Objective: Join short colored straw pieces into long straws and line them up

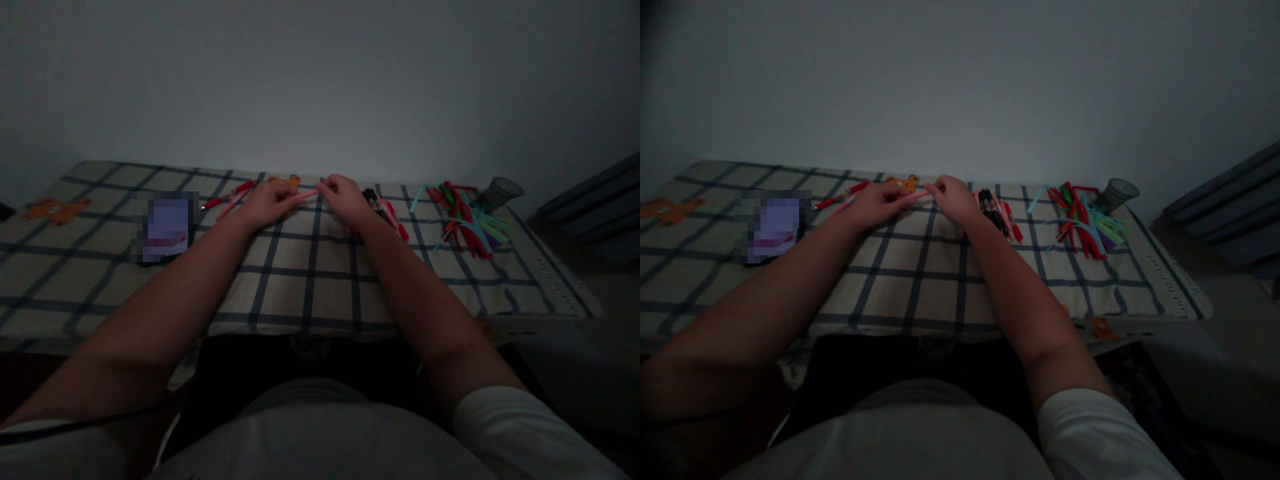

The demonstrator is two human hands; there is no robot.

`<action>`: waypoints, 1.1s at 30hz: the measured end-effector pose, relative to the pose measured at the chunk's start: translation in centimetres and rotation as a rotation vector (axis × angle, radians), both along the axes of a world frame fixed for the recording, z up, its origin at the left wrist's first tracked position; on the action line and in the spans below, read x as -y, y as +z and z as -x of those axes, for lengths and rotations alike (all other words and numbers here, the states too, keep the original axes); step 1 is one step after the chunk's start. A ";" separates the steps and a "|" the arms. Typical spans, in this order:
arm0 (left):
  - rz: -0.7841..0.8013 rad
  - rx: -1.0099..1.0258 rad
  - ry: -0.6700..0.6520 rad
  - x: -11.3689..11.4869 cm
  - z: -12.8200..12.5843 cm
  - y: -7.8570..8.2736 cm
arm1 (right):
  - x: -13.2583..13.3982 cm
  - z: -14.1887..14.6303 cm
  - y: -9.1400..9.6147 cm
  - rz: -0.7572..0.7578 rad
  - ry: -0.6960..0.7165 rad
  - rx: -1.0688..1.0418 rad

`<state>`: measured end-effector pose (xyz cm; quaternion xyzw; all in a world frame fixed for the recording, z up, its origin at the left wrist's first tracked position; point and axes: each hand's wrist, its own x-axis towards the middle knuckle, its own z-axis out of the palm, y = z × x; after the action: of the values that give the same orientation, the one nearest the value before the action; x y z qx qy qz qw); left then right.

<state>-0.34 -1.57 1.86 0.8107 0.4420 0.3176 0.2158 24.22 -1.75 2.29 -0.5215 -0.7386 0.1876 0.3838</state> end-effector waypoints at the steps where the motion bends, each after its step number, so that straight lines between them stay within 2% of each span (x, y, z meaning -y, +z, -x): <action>1: 0.009 0.000 -0.003 -0.1 0.1 -0.1 | 0.1 0.0 0.1 0.004 -0.001 0.001; 8: 0.048 0.000 -0.005 -0.5 0.4 -0.5 | 0.0 -0.1 0.0 -0.008 0.023 -0.011; 17: 0.009 -0.063 -0.017 -0.4 0.5 -0.5 | -0.2 -0.3 -0.1 0.001 0.023 0.022; 29: -0.037 -0.052 0.023 -0.7 0.3 -0.9 | -1.7 -0.5 -1.2 -0.027 0.010 -0.217; 33: -0.035 0.011 0.015 -0.9 0.3 -1.1 | -2.2 -0.7 -1.3 -0.064 -0.034 -0.268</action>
<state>-0.62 -0.69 0.80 0.8093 0.4412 0.3312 0.2016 24.93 0.43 0.99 -0.4918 -0.6773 0.2252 0.4987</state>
